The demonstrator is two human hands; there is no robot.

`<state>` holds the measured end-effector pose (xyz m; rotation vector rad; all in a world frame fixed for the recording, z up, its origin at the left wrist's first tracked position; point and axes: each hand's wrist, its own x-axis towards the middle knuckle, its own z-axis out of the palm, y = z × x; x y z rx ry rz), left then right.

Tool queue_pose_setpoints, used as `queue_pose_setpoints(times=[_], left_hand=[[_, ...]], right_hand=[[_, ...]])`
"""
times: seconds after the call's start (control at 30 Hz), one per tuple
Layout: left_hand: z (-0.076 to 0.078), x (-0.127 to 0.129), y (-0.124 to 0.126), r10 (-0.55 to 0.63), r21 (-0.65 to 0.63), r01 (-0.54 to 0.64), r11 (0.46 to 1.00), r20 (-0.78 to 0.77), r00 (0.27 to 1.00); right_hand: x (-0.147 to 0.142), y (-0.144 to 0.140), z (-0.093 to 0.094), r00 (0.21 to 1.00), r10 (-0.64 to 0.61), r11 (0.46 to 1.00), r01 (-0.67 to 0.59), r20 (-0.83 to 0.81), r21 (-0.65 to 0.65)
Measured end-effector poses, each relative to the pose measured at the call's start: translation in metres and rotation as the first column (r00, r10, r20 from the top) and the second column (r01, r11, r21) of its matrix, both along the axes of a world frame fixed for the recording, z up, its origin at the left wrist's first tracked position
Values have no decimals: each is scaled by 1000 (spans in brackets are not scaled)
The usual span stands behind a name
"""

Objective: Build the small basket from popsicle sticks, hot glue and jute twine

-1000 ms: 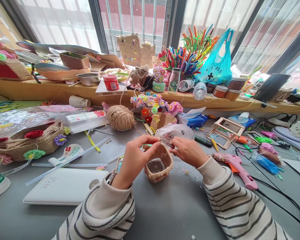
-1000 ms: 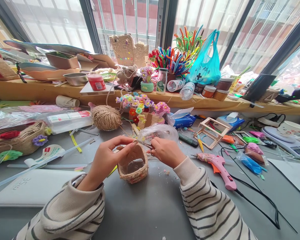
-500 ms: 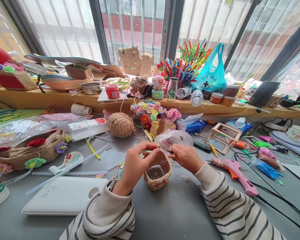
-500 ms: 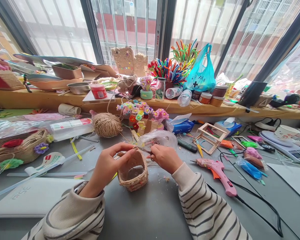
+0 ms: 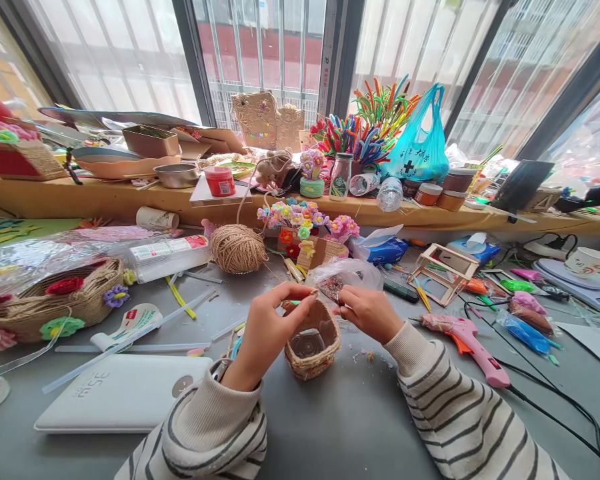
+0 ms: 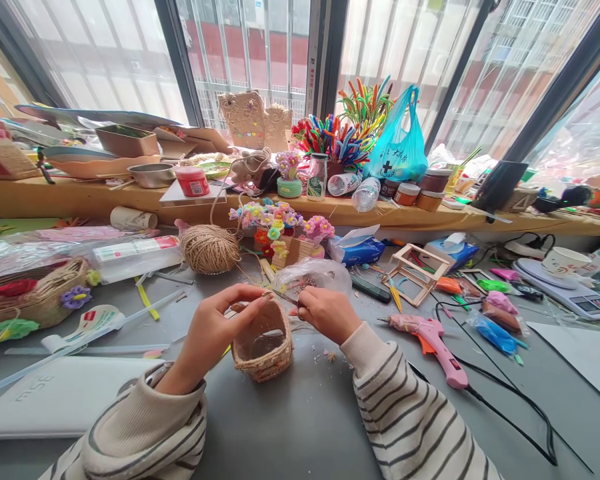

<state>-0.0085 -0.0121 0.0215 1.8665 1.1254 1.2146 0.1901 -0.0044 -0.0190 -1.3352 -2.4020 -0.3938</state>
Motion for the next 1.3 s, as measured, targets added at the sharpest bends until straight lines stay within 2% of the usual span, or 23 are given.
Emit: queue_pose_setpoints(times=[0.6,1.03,1.3], left_hand=[[2,1,-1,-26,-3,26,1000,-14,1000],[-3,0,0,-22,20,23,1000,-63,998],[0,0,-1,-2,44,6,999,-70,998]], right_hand=[[-2,-4,14,997,8,999,-11,77,35],[-3,-3,12,996,-7,999,4,91,35],[-3,-3,13,996,9,999,-14,89,52]])
